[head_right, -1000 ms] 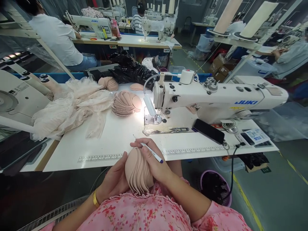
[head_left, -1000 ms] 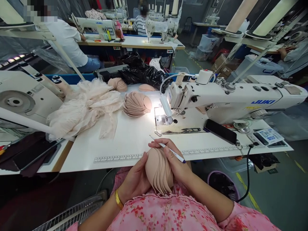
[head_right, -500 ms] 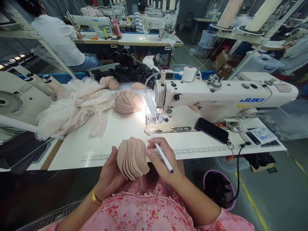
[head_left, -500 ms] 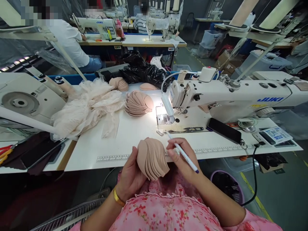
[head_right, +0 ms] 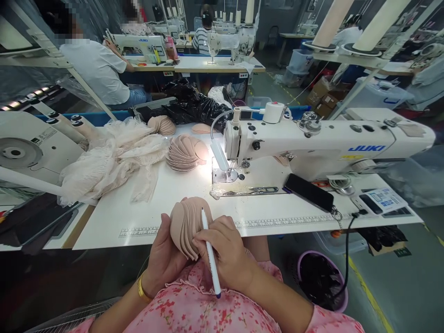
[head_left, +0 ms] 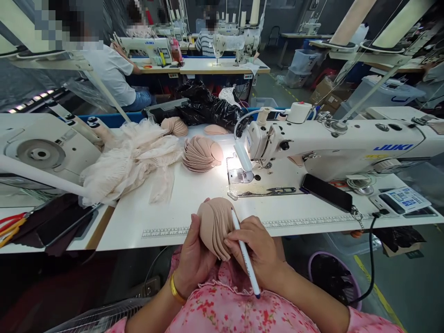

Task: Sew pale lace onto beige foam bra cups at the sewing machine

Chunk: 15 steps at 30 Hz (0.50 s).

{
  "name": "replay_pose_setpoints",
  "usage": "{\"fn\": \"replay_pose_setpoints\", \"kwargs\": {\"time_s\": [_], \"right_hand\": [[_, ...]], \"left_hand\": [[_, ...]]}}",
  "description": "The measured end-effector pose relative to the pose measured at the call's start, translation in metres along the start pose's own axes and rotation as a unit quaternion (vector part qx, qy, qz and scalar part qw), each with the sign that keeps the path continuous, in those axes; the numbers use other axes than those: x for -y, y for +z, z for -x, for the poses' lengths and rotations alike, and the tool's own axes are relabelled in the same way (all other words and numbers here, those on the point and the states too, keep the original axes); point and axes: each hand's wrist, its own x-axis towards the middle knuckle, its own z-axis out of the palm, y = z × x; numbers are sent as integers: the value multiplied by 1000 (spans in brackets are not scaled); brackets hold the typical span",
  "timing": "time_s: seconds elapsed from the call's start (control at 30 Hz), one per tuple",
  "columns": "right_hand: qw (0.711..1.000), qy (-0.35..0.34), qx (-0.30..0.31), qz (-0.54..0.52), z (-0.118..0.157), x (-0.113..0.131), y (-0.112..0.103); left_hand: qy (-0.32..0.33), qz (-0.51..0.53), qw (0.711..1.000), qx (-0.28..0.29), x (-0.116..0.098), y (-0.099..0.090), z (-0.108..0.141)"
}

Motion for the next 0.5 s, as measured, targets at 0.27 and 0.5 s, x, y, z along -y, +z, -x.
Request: {"fn": "replay_pose_setpoints", "kwargs": {"time_s": [0.27,0.5], "right_hand": [[989,145,-12,-15,3,-10,-4],[996,80,-46,18,-6,-8,-7]], "left_hand": [[-51,-2,997,53,-3,-8,1],[-78,16,991,108,-4,-12,3]]}}
